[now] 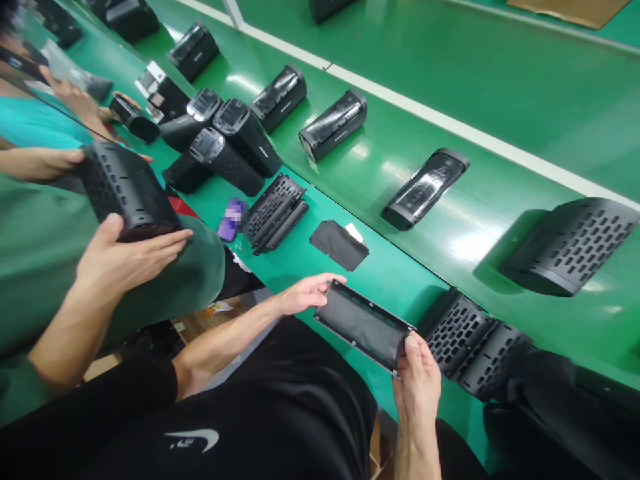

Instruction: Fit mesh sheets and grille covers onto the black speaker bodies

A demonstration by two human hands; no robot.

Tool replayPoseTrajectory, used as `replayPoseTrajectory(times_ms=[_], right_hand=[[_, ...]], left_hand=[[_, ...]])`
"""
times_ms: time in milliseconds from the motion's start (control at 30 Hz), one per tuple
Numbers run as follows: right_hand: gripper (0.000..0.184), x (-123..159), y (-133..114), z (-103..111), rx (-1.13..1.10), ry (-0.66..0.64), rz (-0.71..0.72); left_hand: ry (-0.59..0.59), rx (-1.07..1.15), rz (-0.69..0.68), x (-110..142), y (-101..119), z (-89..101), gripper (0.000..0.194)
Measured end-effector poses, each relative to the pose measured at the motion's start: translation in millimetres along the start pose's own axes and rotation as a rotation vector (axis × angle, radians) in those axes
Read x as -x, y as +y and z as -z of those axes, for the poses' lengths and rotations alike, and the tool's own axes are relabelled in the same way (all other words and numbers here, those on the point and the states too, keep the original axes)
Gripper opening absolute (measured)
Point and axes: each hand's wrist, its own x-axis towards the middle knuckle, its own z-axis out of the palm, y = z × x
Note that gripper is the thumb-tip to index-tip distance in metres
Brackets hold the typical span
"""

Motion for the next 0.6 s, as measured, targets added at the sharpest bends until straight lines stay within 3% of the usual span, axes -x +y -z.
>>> replayPoseTrajectory(times_ms=[100,200,267,333,400,467,533,600], right_hand=[[0.054,2,-3,-7,-0.061,0.023,-0.056],[0.055,0,-8,-7,-0.073,0.008,-0.073],[0.055,-3,-13,-5,-0.041,-0.038,-0.056],[0.055,-7,-21,-4,0.023,-0.116,-0.039],[0.056,-12,-30,-8,0.101,-0.218,-0.048],[0.057,-19,-38,-15,0.167,-0.314,-0.078],[0.057,-27,-45,-23,0.216,-0.373,-0.099],[0.060,-33,-50,-29,0.273,-0.426,-0.091]], left_hand=[[0.118,0.121,-0.028,5,-9,19.1,0.082],[0.290,0.388,-0.091,9,-19,40.0,0.091],[0.290,0.564,-0.132,10,-23,46.5,0.091],[0.116,0.718,-0.171,10,-25,46.6,0.086],[-0.174,0.881,-0.221,8,-24,44.9,0.083],[-0.429,1.114,-0.152,4,-21,46.8,0.076],[-0.647,1.482,0.106,-3,-16,54.4,0.057],[-0.974,1.946,0.605,-11,-10,63.9,0.054]])
